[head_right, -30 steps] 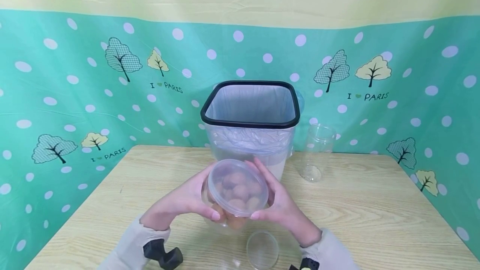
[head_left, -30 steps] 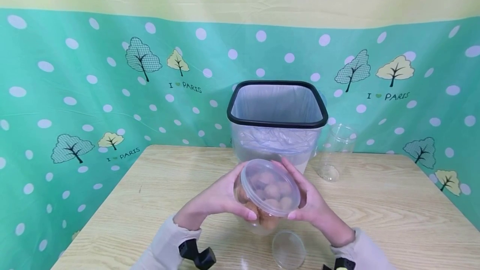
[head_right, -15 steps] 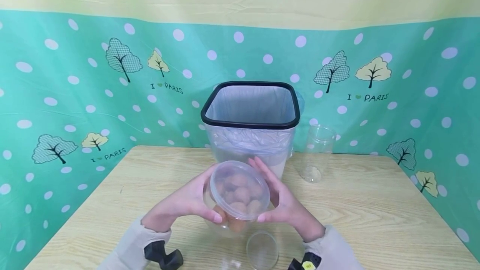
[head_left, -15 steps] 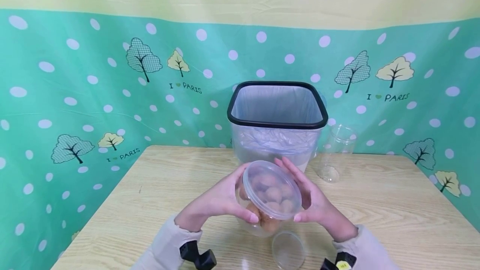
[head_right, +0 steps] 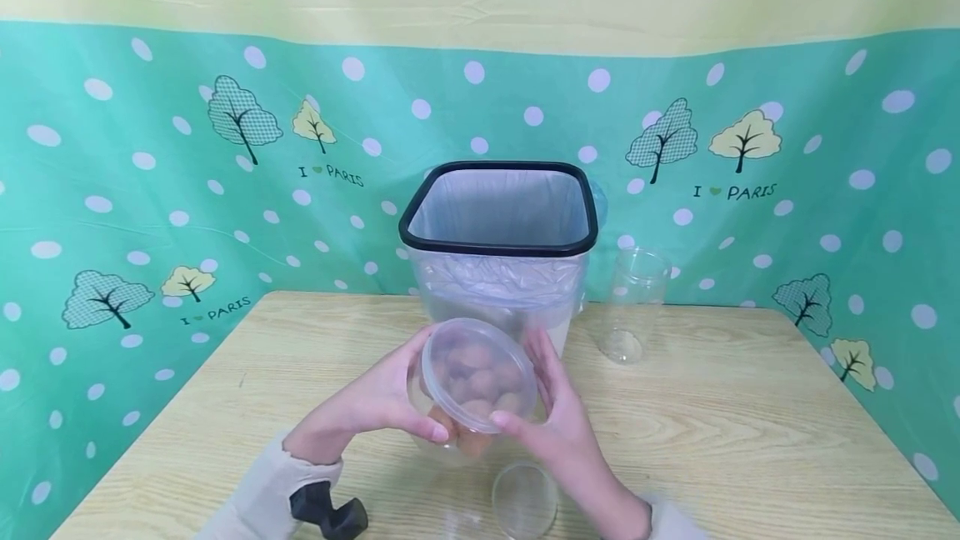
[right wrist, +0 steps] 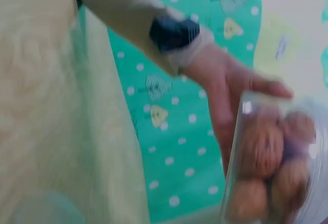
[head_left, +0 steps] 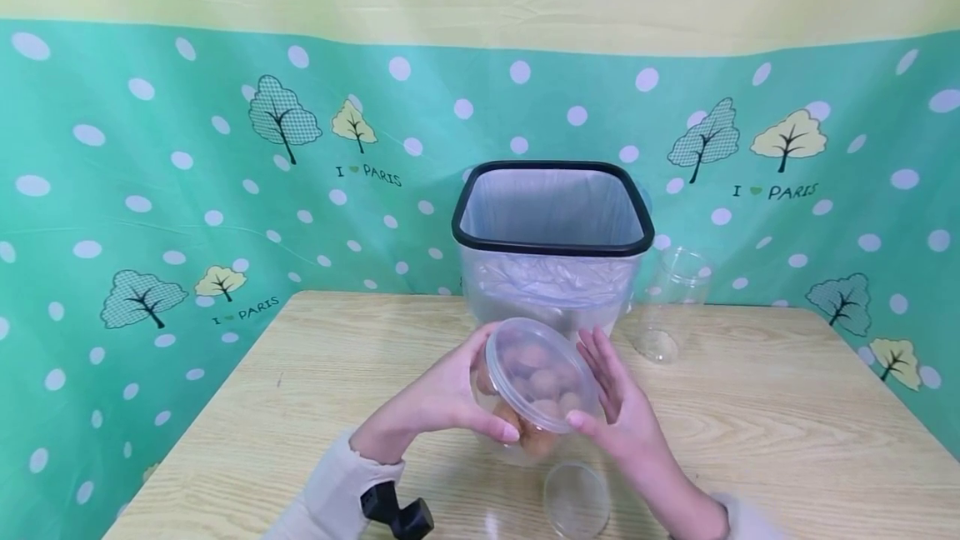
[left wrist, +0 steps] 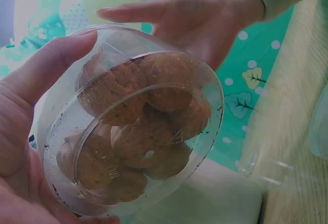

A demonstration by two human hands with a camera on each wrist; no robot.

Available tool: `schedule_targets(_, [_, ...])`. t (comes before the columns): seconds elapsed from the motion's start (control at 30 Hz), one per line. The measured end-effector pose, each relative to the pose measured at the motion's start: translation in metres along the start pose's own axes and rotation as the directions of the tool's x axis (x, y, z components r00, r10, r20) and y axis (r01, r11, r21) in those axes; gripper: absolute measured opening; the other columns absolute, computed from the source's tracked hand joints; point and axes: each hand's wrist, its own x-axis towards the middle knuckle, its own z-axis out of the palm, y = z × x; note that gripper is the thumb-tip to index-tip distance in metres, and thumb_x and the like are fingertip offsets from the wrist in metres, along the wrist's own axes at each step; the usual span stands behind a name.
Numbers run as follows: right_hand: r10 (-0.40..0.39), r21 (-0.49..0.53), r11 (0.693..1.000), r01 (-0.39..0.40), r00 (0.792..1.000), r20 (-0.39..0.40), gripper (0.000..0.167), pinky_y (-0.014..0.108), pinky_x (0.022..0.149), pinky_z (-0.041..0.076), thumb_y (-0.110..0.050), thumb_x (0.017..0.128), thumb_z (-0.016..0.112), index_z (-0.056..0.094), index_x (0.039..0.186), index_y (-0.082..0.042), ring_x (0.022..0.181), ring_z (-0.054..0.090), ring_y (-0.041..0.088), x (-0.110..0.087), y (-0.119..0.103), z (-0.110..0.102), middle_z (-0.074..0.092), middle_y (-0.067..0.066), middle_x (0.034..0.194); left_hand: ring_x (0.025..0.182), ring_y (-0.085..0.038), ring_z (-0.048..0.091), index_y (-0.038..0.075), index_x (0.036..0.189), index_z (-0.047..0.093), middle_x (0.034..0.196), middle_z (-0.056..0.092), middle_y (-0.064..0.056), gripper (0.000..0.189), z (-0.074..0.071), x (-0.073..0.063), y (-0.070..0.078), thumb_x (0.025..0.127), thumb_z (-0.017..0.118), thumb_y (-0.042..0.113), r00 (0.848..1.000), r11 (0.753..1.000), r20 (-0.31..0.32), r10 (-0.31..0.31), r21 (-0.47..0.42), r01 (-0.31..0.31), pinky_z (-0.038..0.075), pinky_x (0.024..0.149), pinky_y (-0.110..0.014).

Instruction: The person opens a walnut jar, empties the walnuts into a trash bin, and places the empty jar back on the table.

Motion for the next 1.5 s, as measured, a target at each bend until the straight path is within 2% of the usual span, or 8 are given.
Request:
schedule_targets(0.13, [0.162, -0.103, 0.98, -0.17, 0.983, -0.082, 0.094, 0.005, 0.1, 0.024, -0.008, 0.079, 0.072, 0.01, 0.149, 0.002, 0.141, 0.022, 0.019, -0.008, -0.011, 0.011, 0.019, 0.024, 0.153, 0.121, -0.018, 0.044, 0.014, 0.141, 0.033, 0.13, 0.051, -0.001, 0.1, 0.001, 0.0, 0.0, 0.058, 0.088, 0.007, 1.0, 1.0, -0.018, -0.003, 0.023, 0.003, 0.021, 0.108, -0.048])
schedule_targets(0.23, [0.248, -0.119, 0.958, -0.261, 0.962, -0.113, 0.098, 0.002, 0.098, 0.022, -0.006, 0.079, 0.071, 0.003, 0.149, 0.001, 0.141, 0.014, 0.035, -0.01, -0.017, 0.017, 0.016, 0.022, 0.154, 0.12, -0.017, 0.046, 0.015, 0.14, 0.033, 0.129, 0.051, 0.0, 0.099, 0.001, 0.0, 0.0, 0.058, 0.088, 0.009, 0.999, 0.999, -0.04, 0.002, 0.041, 0.0, 0.023, 0.108, -0.048])
schedule_targets(0.33, [0.309, -0.109, 0.94, -0.322, 0.944, -0.118, 0.099, 0.002, 0.097, 0.022, -0.009, 0.081, 0.071, 0.0, 0.149, 0.003, 0.141, 0.011, 0.039, -0.011, -0.02, 0.022, 0.014, 0.023, 0.154, 0.12, -0.017, 0.047, 0.015, 0.14, 0.033, 0.129, 0.051, 0.0, 0.1, 0.001, 0.0, 0.001, 0.058, 0.089, 0.011, 0.998, 0.999, -0.059, 0.001, 0.05, 0.002, 0.025, 0.107, -0.047])
schedule_targets(0.57, [0.382, -0.061, 0.918, -0.393, 0.914, -0.14, 0.101, 0.041, 0.108, 0.019, -0.014, 0.079, 0.073, 0.001, 0.149, 0.004, 0.141, 0.013, 0.039, -0.007, -0.019, 0.028, 0.009, 0.024, 0.154, 0.118, -0.015, 0.048, 0.016, 0.141, 0.031, 0.13, 0.051, 0.001, 0.103, 0.004, 0.001, 0.001, 0.057, 0.09, 0.017, 0.996, 0.994, -0.086, -0.021, 0.105, 0.03, 0.03, 0.106, -0.045])
schedule_targets(0.9, [0.414, -0.047, 0.902, -0.43, 0.889, -0.196, 0.1, 0.044, 0.107, 0.026, -0.019, 0.079, 0.074, 0.005, 0.15, 0.0, 0.138, 0.023, 0.038, -0.004, -0.013, 0.037, 0.015, 0.02, 0.154, 0.116, -0.014, 0.049, 0.018, 0.141, 0.031, 0.127, 0.052, 0.003, 0.106, 0.007, 0.0, 0.0, 0.054, 0.092, 0.022, 0.992, 0.985, -0.118, -0.033, 0.163, 0.052, 0.033, 0.104, -0.042])
schedule_targets(1.0, [0.4, -0.042, 0.909, -0.416, 0.895, -0.196, 0.099, 0.038, 0.106, 0.028, -0.018, 0.08, 0.073, 0.005, 0.15, -0.001, 0.138, 0.024, 0.038, -0.004, -0.012, 0.036, 0.016, 0.021, 0.154, 0.117, -0.014, 0.049, 0.018, 0.142, 0.031, 0.128, 0.051, 0.003, 0.107, 0.007, 0.0, 0.001, 0.054, 0.092, 0.022, 0.992, 0.985, -0.118, -0.039, 0.16, 0.057, 0.033, 0.104, -0.043])
schedule_targets(1.2, [0.368, 0.001, 0.927, -0.374, 0.911, -0.187, 0.099, 0.008, 0.095, 0.032, -0.011, 0.076, 0.075, 0.009, 0.15, -0.001, 0.139, 0.024, 0.035, -0.005, -0.012, 0.033, 0.023, 0.022, 0.152, 0.118, -0.014, 0.048, 0.019, 0.143, 0.03, 0.129, 0.051, 0.003, 0.107, 0.006, -0.001, 0.001, 0.055, 0.091, 0.02, 0.994, 0.989, -0.103, -0.044, 0.136, 0.058, 0.031, 0.105, -0.044])
schedule_targets(1.5, [0.267, 0.012, 0.963, -0.268, 0.953, -0.146, 0.097, 0.006, 0.096, 0.031, 0.0, 0.073, 0.073, 0.013, 0.148, 0.003, 0.138, 0.023, 0.034, -0.004, -0.006, 0.025, 0.024, 0.021, 0.152, 0.12, -0.015, 0.048, 0.016, 0.143, 0.028, 0.13, 0.051, 0.001, 0.105, 0.005, -0.001, 0.002, 0.058, 0.09, 0.013, 0.997, 0.996, -0.069, -0.028, 0.083, 0.033, 0.028, 0.107, -0.045])
